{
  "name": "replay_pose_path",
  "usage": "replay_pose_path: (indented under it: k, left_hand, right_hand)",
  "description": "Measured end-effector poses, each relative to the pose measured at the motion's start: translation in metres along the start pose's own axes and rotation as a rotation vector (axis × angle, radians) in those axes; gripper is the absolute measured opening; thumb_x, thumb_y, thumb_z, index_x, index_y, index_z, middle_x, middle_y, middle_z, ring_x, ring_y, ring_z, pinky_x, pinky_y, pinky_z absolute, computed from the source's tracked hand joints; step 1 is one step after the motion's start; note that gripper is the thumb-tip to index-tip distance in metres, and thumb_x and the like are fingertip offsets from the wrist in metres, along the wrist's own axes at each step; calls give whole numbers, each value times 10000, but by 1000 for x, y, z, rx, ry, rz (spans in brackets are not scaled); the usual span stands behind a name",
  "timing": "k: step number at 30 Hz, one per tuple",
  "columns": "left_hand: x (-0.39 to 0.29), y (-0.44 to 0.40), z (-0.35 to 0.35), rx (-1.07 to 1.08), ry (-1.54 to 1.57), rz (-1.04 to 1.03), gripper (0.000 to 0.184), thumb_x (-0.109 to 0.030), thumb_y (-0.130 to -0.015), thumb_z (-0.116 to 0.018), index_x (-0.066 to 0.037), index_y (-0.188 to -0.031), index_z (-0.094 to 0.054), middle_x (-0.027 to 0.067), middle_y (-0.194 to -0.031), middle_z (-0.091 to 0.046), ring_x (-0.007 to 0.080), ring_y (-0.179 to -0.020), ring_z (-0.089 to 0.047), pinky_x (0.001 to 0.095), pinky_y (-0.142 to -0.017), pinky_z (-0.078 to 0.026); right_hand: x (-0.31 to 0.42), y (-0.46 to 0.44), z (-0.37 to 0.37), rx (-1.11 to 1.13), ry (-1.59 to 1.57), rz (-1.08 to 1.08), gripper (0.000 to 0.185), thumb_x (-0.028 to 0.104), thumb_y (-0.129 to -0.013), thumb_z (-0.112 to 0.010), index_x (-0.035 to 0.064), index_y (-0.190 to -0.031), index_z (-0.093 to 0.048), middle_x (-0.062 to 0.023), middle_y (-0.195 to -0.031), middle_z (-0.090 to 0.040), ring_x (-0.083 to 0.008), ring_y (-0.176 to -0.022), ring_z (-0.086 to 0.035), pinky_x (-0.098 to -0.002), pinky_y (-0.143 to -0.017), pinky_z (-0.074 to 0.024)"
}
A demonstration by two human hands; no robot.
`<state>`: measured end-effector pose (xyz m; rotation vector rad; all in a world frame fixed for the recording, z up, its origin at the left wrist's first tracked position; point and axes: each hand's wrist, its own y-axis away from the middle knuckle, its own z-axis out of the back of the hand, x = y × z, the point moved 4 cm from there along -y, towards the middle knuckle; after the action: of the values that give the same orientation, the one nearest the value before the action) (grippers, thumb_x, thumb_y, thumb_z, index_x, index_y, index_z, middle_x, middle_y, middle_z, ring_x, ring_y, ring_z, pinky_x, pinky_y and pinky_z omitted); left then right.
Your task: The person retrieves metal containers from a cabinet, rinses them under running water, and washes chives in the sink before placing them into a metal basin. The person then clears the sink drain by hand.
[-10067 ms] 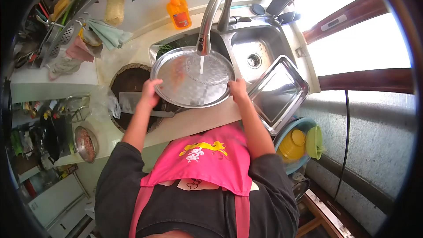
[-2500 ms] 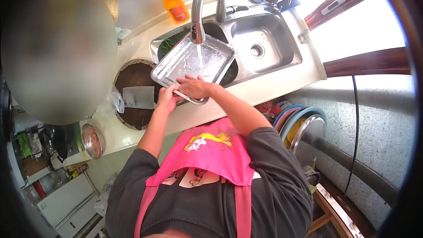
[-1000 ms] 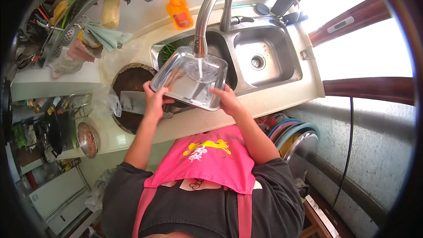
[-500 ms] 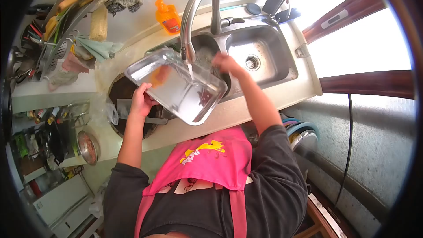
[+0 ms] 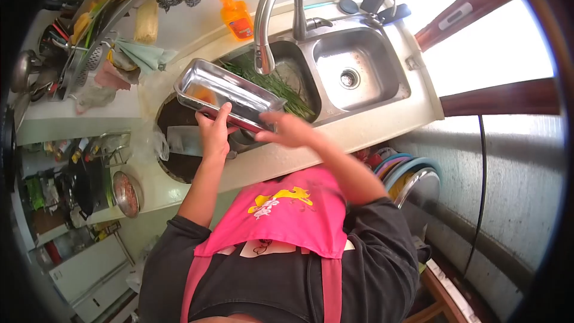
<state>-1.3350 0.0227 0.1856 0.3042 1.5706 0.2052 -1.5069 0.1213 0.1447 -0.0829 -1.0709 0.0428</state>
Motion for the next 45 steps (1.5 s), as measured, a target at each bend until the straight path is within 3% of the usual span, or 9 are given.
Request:
replay_pose_path:
  k: [8, 18, 26, 29, 30, 34, 38, 41, 45]
  left_hand:
    - [8, 24, 16, 331, 215, -33, 623, -76, -873, -695, -38, -1384, -342, 131, -1406, -408, 200, -1220, -470, 389, -965, -456]
    - [56, -41, 55, 550, 14, -29, 809, -43, -839, -717, -123, -1494, -250, 92, -1525, -298, 223, -1309, -401, 367, -978, -422]
    - [-2, 96, -21, 818, 66, -343, 768, 10, -861, -647, -81, -1503, -235, 104, -1509, -328, 251, -1339, -386, 361, -1079, -356]
    - [7, 165, -96, 1040, 48, -288, 726, 31, -863, -629, -65, -1488, -273, 111, -1500, -338, 246, -1329, -400, 346, -1095, -345]
    - [11, 188, -132, 1124, -32, -314, 690, 44, -870, -614, -56, -1476, -301, 108, -1490, -352, 240, -1317, -411, 344, -1079, -369]
    - [81, 273, -274, 1480, -231, -325, 875, -161, -830, -755, -70, -1517, -221, 196, -1462, -377, 293, -1366, -365, 399, -1103, -346]
    - [166, 338, -365, 1689, -234, -168, 839, -183, -808, -769, -95, -1501, -304, 153, -1374, -486, 254, -1256, -481, 355, -1061, -382]
    - [190, 361, -378, 1660, -590, -416, 808, -195, -788, -781, -84, -1472, -367, 130, -1266, -566, 244, -1192, -514, 351, -1034, -400]
    - [228, 374, -397, 1663, -658, -269, 763, -221, -778, -784, -74, -1436, -427, 142, -1367, -528, 262, -1279, -474, 357, -1064, -373]
  right_hand:
    - [13, 16, -23, -814, 36, -301, 448, 435, -895, -635, 40, -688, -585, -193, -597, -552, -341, -516, -553, -415, -490, -421]
    - [39, 36, -3, -966, 208, -121, 505, 424, -857, -646, 36, -556, -528, -188, -558, -539, -369, -537, -563, -441, -498, -427]
    - [39, 165, 61, -1157, -175, 70, 377, 139, -880, -558, 37, -532, -455, -52, -470, -418, -105, -450, -400, -323, -426, -353]
    - [30, 289, 90, -1467, -47, 9, 395, 138, -941, -465, 35, -563, -416, -12, -501, -390, -79, -463, -354, -313, -411, -282]
    - [22, 331, 91, -1555, -539, 245, 405, 163, -944, -452, 45, -560, -404, -10, -513, -354, -92, -468, -354, -305, -426, -265]
    - [-3, 482, 81, -1897, -37, -447, 416, 289, -976, -401, 30, -660, -480, -93, -618, -552, -157, -566, -507, -345, -506, -368]
    - [-25, 528, 65, -2228, -47, -520, 437, 337, -1016, -382, -14, -909, -618, -165, -864, -648, -198, -782, -595, -360, -679, -456]
    - [-44, 539, 57, -2228, -450, -524, 609, 460, -1031, -357, -82, -1258, -518, -127, -1228, -568, -217, -1089, -539, -319, -950, -420]
    - [-52, 554, 60, -2284, -615, -541, 621, 455, -1030, -375, -104, -1274, -495, -127, -1249, -554, -208, -1097, -534, -302, -966, -404]
